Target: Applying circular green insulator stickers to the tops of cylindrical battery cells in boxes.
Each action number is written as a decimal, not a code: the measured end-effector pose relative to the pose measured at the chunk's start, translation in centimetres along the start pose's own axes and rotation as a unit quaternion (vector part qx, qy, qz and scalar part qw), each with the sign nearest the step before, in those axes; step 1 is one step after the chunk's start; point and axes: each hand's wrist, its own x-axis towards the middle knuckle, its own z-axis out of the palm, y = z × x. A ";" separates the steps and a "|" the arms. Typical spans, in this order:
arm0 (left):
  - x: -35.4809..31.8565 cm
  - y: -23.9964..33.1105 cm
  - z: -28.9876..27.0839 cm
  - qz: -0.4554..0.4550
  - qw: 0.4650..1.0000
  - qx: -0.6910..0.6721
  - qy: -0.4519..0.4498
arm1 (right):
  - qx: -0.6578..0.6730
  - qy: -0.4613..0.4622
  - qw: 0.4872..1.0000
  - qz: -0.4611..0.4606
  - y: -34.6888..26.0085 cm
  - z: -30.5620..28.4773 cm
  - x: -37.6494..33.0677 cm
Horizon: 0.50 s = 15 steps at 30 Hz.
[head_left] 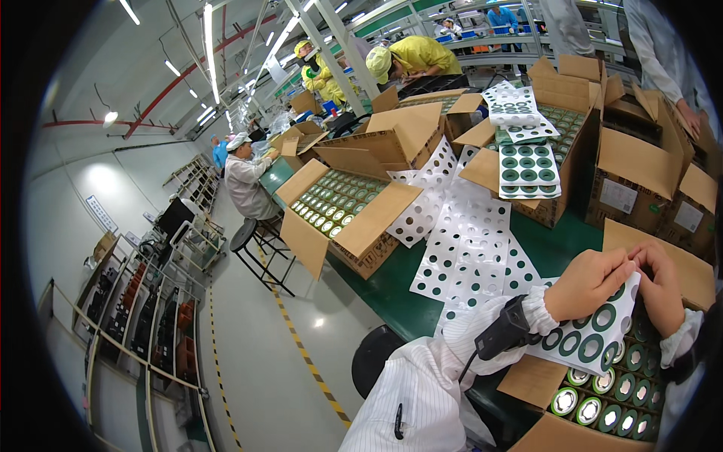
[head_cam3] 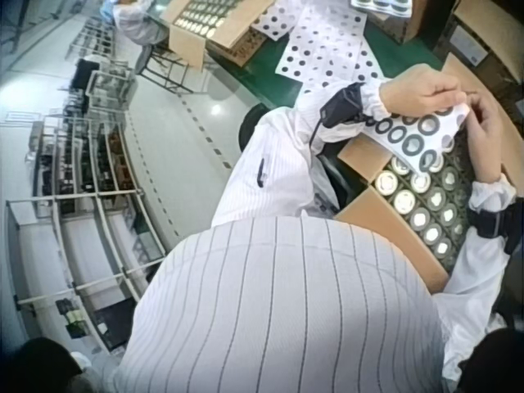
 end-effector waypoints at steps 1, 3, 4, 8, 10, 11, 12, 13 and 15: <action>0.0 0.1 0.1 0.002 1.000 0.002 -0.003 | -0.003 0.002 1.000 0.001 -0.1 -0.1 -0.1; 0.1 0.0 0.3 0.008 1.000 0.006 -0.004 | -0.032 0.010 0.999 -0.007 -0.4 -0.4 -0.4; 0.2 -0.1 0.4 0.013 1.000 0.012 -0.004 | -0.039 0.018 0.999 -0.002 -0.3 -0.5 -0.5; 0.0 0.5 0.1 -0.016 1.000 0.024 -0.006 | -0.059 0.018 0.997 -0.045 -0.6 -0.3 -0.4; -0.5 -0.6 -0.5 -0.068 0.998 0.008 -0.014 | -0.069 0.023 0.997 -0.036 -0.1 0.4 0.4; -0.5 -0.3 -0.9 -0.080 0.997 0.009 -0.018 | -0.075 0.021 0.996 -0.040 -0.2 0.5 0.6; -0.6 -0.5 -0.8 -0.077 0.997 0.000 -0.016 | -0.081 0.020 0.996 -0.044 -0.1 0.3 0.6; -0.6 -0.2 -0.9 -0.092 0.996 -0.005 -0.010 | -0.091 0.031 0.993 -0.068 0.0 0.4 0.7; -0.5 -0.3 -0.7 -0.112 0.993 -0.023 -0.012 | -0.109 0.053 0.988 -0.095 0.4 0.2 0.5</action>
